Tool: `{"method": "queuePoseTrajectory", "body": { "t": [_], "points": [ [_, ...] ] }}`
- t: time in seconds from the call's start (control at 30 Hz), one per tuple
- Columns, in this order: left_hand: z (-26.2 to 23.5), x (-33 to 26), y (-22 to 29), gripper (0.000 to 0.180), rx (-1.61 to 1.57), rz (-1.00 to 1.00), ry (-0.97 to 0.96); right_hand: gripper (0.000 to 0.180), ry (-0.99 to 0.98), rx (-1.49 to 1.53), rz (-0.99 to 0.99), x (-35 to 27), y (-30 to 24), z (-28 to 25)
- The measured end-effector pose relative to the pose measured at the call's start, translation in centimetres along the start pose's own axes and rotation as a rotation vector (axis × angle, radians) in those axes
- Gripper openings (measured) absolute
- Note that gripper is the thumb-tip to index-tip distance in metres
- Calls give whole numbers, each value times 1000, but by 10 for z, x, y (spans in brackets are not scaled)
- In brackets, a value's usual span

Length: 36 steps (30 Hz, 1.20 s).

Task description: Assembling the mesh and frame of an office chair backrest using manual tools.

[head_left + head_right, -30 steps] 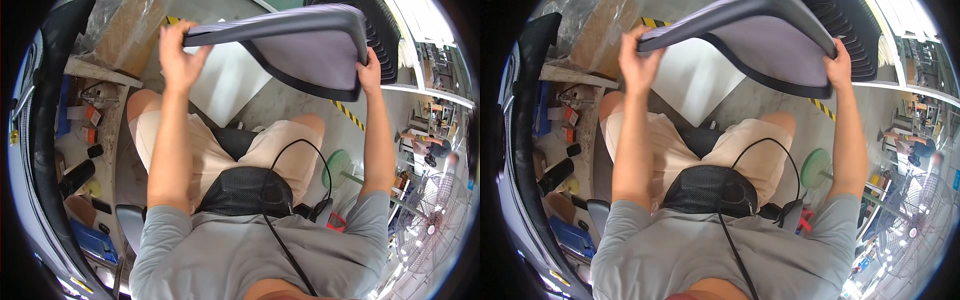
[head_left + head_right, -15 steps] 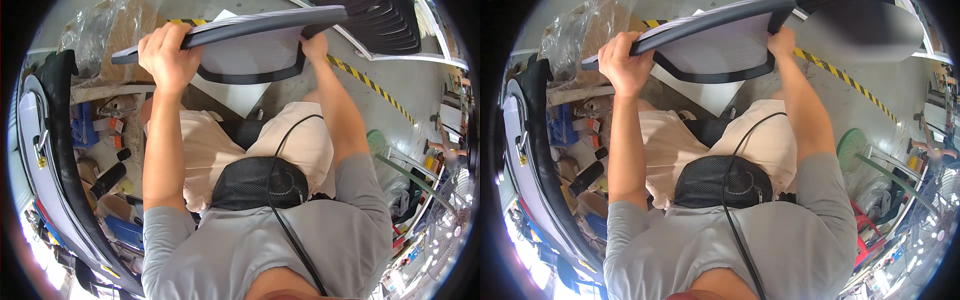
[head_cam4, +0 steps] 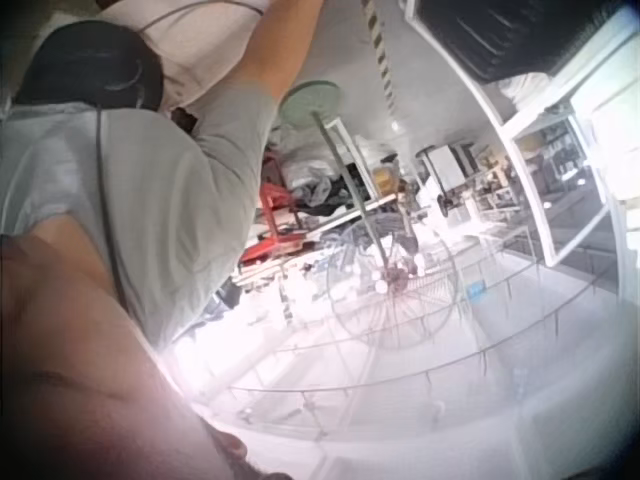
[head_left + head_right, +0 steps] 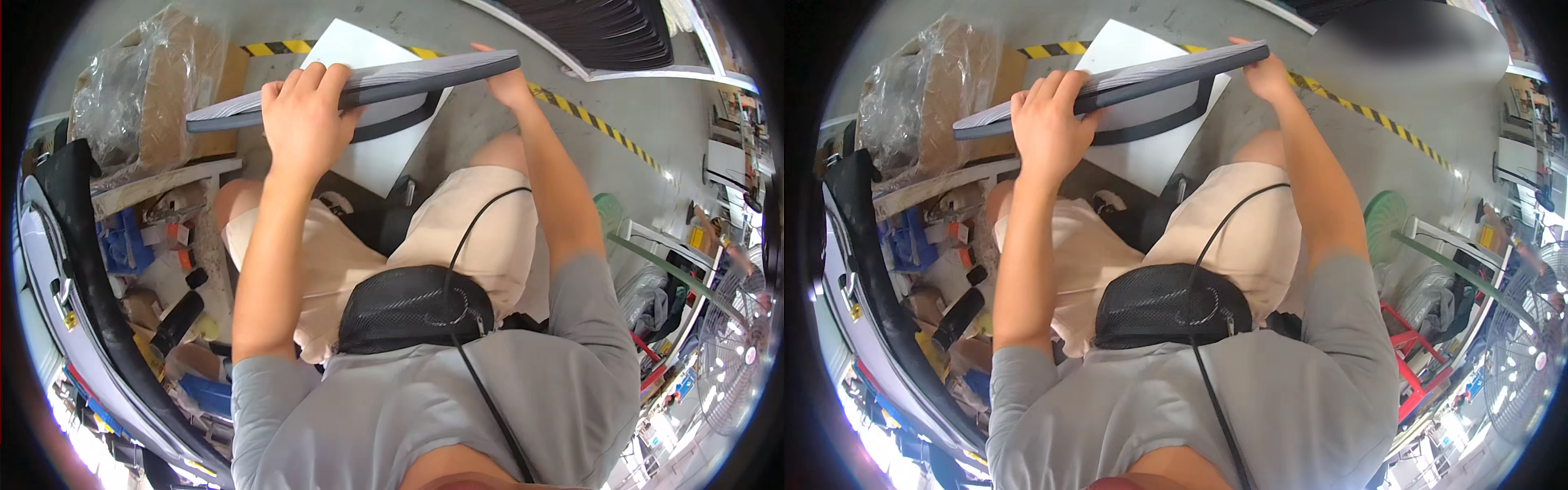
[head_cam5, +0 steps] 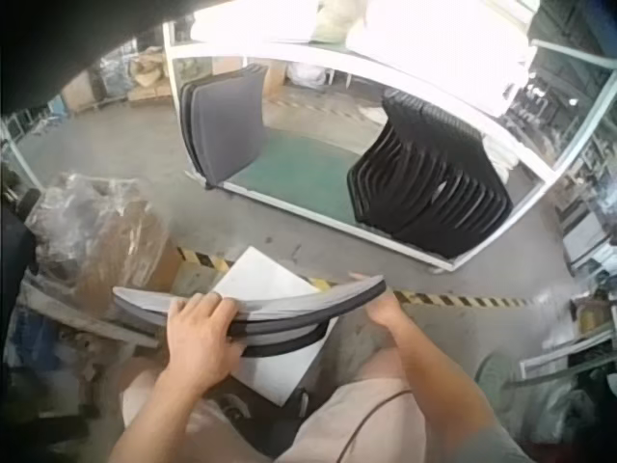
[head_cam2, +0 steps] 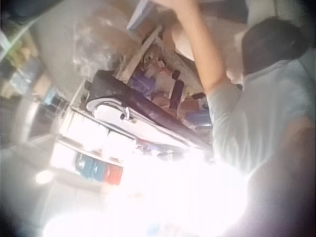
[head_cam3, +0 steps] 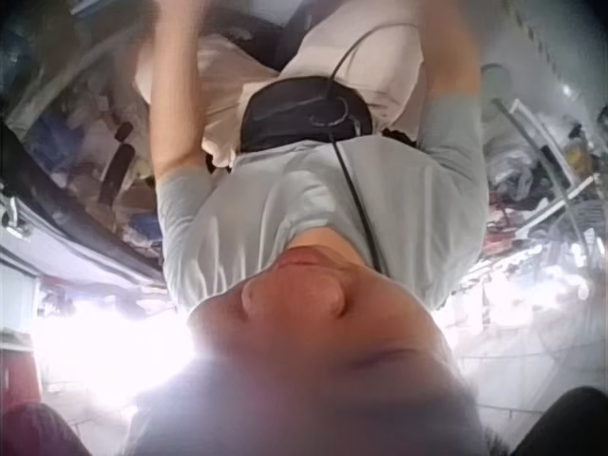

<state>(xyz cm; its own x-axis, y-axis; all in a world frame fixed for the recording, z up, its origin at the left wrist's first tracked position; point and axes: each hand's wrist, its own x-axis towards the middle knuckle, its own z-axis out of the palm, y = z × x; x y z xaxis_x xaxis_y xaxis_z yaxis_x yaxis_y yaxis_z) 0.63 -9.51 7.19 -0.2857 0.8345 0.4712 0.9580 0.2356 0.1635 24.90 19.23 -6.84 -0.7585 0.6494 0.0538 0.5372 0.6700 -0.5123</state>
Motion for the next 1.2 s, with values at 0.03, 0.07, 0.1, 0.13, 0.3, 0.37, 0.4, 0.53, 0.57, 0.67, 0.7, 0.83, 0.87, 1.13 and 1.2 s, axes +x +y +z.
{"method": "queuePoseTrajectory", "body": {
  "t": [0.03,0.07,0.1,0.13,0.3,0.37,0.4,0.53,0.57,0.67,0.7,0.83,0.87,1.13,1.2],
  "points": [
    [-9,9,6,42,-34,-6,-109,40,54,460,232,-3,1,-19],
    [-14,15,10,45,-60,-11,-223,35,108,931,457,-4,-7,-35],
    [-15,18,9,52,-57,41,-288,32,203,1037,487,-2,-16,-52],
    [-13,20,9,52,-59,40,-276,32,206,1030,477,-1,-38,-69],
    [4,29,17,32,-309,97,-210,43,97,-59,-434,-10,-153,-99],
    [8,33,16,20,-394,37,-166,45,-73,-157,-550,-10,-189,-89],
    [9,34,16,20,-382,31,-169,45,-72,-145,-558,-9,-196,-85],
    [6,40,22,10,-474,-34,-207,34,-251,-222,-432,1,-211,-70],
    [5,41,21,10,-516,-49,-225,35,-186,-190,-478,0,-208,-68],
    [3,40,23,9,-592,-92,-281,37,-100,-119,-539,-7,-206,-66],
    [4,38,21,8,-618,-100,-283,38,-84,-96,-539,-8,-206,-63],
    [4,37,14,7,-631,-38,-274,39,-26,-150,-600,-6,-194,-52],
    [4,38,12,7,-624,-25,-272,41,7,-174,-626,-5,-194,-53],
    [26,43,5,13,-320,275,98,47,310,-308,-766,18,-182,-39],
    [28,45,-2,13,-310,261,83,53,244,-265,-688,16,-181,-41]
  ]
}}
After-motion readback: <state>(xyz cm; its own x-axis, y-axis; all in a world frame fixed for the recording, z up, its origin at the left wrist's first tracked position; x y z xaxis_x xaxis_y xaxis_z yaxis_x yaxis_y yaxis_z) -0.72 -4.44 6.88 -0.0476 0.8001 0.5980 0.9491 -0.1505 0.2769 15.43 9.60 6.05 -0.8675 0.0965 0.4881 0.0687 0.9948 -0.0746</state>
